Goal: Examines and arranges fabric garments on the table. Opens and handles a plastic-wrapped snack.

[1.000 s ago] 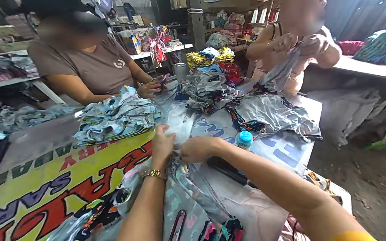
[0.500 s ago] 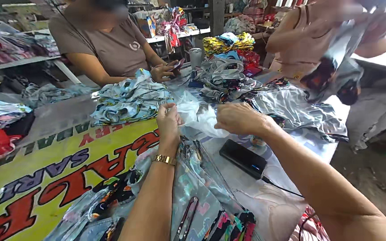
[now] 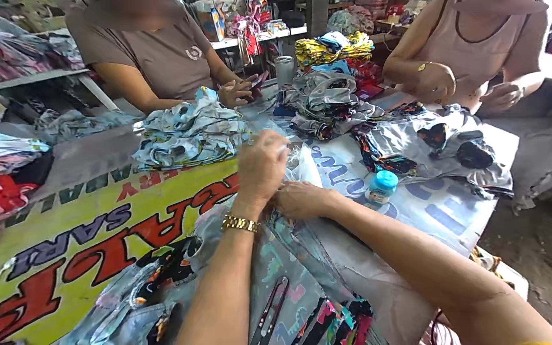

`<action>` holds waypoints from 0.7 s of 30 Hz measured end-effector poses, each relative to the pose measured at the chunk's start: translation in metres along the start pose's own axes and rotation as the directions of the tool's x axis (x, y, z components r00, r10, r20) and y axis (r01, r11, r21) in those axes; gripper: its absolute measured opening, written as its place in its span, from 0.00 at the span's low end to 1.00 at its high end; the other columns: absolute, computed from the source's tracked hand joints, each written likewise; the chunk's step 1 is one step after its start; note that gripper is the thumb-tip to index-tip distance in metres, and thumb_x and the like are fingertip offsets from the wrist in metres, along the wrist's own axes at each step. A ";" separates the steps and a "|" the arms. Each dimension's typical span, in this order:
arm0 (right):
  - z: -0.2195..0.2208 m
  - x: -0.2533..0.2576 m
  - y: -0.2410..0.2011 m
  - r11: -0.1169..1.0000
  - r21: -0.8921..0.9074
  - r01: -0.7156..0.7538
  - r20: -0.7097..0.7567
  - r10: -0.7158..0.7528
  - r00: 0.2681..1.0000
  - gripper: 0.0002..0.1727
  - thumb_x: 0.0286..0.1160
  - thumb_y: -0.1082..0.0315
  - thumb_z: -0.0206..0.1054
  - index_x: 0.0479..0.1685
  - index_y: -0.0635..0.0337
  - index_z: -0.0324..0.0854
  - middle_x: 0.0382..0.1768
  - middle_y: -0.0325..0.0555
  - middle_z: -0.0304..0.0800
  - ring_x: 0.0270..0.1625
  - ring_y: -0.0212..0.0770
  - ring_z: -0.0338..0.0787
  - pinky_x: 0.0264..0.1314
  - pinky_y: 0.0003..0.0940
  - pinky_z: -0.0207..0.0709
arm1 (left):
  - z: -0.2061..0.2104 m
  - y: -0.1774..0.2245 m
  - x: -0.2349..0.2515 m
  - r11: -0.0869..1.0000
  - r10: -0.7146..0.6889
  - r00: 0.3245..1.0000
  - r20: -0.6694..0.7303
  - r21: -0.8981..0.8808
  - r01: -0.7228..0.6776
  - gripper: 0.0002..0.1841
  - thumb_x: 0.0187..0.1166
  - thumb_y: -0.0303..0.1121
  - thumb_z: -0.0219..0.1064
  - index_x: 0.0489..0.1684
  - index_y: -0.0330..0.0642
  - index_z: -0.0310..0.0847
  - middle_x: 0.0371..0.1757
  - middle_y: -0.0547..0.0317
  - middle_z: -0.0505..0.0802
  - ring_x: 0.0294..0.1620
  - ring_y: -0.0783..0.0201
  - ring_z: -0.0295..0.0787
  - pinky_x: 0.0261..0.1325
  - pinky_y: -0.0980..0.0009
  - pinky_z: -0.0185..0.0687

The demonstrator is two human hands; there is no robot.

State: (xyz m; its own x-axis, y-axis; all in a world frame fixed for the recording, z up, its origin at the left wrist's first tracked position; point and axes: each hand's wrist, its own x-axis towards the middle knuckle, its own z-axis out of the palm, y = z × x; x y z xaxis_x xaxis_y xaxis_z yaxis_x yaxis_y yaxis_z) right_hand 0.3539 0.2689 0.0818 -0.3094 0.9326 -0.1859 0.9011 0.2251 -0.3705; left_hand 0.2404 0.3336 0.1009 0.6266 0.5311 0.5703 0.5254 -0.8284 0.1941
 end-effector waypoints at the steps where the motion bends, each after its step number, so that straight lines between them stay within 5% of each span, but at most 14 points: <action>1: -0.002 -0.007 -0.002 1.000 -0.005 0.004 0.008 -0.004 1.000 0.21 0.93 0.60 0.51 0.58 0.66 0.85 0.58 0.63 0.88 0.68 0.63 0.85 0.63 0.68 0.74 | 0.012 0.001 0.000 0.997 0.054 0.996 0.070 -0.064 -0.050 0.13 0.85 0.36 0.66 0.59 0.44 0.90 0.69 0.47 0.89 0.70 0.43 0.85 0.68 0.38 0.76; 3: -0.003 -0.019 -0.003 1.000 -0.014 0.004 0.037 -0.004 0.999 0.22 0.95 0.58 0.48 0.60 0.67 0.82 0.57 0.64 0.88 0.66 0.63 0.86 0.62 0.66 0.75 | 0.028 -0.012 -0.003 0.993 0.002 0.967 0.253 -0.112 0.027 0.17 0.90 0.42 0.60 0.68 0.48 0.87 0.73 0.50 0.88 0.73 0.44 0.84 0.67 0.34 0.74; 5: -0.002 -0.031 -0.001 1.000 0.002 0.009 0.056 -0.009 0.998 0.26 0.95 0.56 0.49 0.81 0.62 0.72 0.69 0.62 0.83 0.74 0.61 0.82 0.72 0.64 0.72 | 0.033 -0.033 -0.009 0.981 -0.183 0.910 0.372 0.011 0.193 0.20 0.91 0.45 0.57 0.74 0.50 0.83 0.76 0.48 0.85 0.77 0.39 0.79 0.68 0.26 0.68; 9: 0.010 -0.049 0.000 1.000 -0.022 0.019 0.046 -0.018 0.999 0.30 0.92 0.57 0.54 0.90 0.58 0.61 0.81 0.59 0.74 0.83 0.60 0.74 0.76 0.64 0.70 | 0.026 -0.064 -0.012 0.882 -0.464 0.803 0.375 0.278 0.380 0.15 0.85 0.37 0.63 0.59 0.40 0.89 0.64 0.39 0.91 0.68 0.33 0.84 0.66 0.22 0.64; 14: 0.031 -0.050 -0.006 0.993 -0.119 -0.008 -0.041 0.003 0.999 0.31 0.90 0.65 0.53 0.91 0.62 0.58 0.86 0.61 0.67 0.85 0.67 0.69 0.64 0.70 0.75 | 0.013 -0.025 0.005 0.950 -0.250 0.962 0.113 0.223 0.221 0.18 0.85 0.39 0.64 0.61 0.35 0.85 0.68 0.37 0.86 0.65 0.33 0.85 0.63 0.29 0.73; 16: 0.034 -0.051 -0.002 0.992 -0.124 0.021 -0.053 -0.027 0.998 0.30 0.89 0.65 0.54 0.89 0.64 0.60 0.84 0.61 0.69 0.83 0.66 0.72 0.62 0.68 0.77 | 0.033 -0.017 0.030 0.985 -0.139 0.976 0.166 0.127 0.119 0.19 0.88 0.39 0.60 0.67 0.35 0.84 0.70 0.37 0.87 0.66 0.35 0.87 0.65 0.33 0.77; 19: 0.037 -0.052 0.004 0.991 -0.125 0.041 -0.083 -0.051 0.995 0.31 0.89 0.63 0.55 0.89 0.62 0.61 0.84 0.59 0.70 0.84 0.65 0.72 0.63 0.68 0.76 | 0.070 -0.036 0.055 0.990 -0.136 0.857 0.497 0.105 0.096 0.34 0.85 0.55 0.62 0.88 0.48 0.69 0.90 0.44 0.69 0.90 0.39 0.61 0.81 0.30 0.58; 21: 0.039 -0.054 0.007 0.992 -0.117 0.051 -0.094 -0.062 0.994 0.32 0.89 0.61 0.56 0.90 0.61 0.61 0.85 0.59 0.70 0.85 0.64 0.70 0.67 0.69 0.74 | 0.086 -0.053 0.060 0.971 -0.238 0.793 0.561 0.111 0.213 0.46 0.75 0.67 0.67 0.91 0.49 0.63 0.90 0.43 0.68 0.90 0.37 0.60 0.79 0.26 0.58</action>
State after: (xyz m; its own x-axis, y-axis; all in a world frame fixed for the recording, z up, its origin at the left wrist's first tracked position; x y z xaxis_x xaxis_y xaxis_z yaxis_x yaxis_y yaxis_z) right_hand 0.3652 0.2092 0.0535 -0.3347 0.9392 -0.0767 0.9136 0.3035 -0.2707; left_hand 0.2993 0.4247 0.0561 0.6946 0.7182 -0.0422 0.7074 -0.6711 0.2218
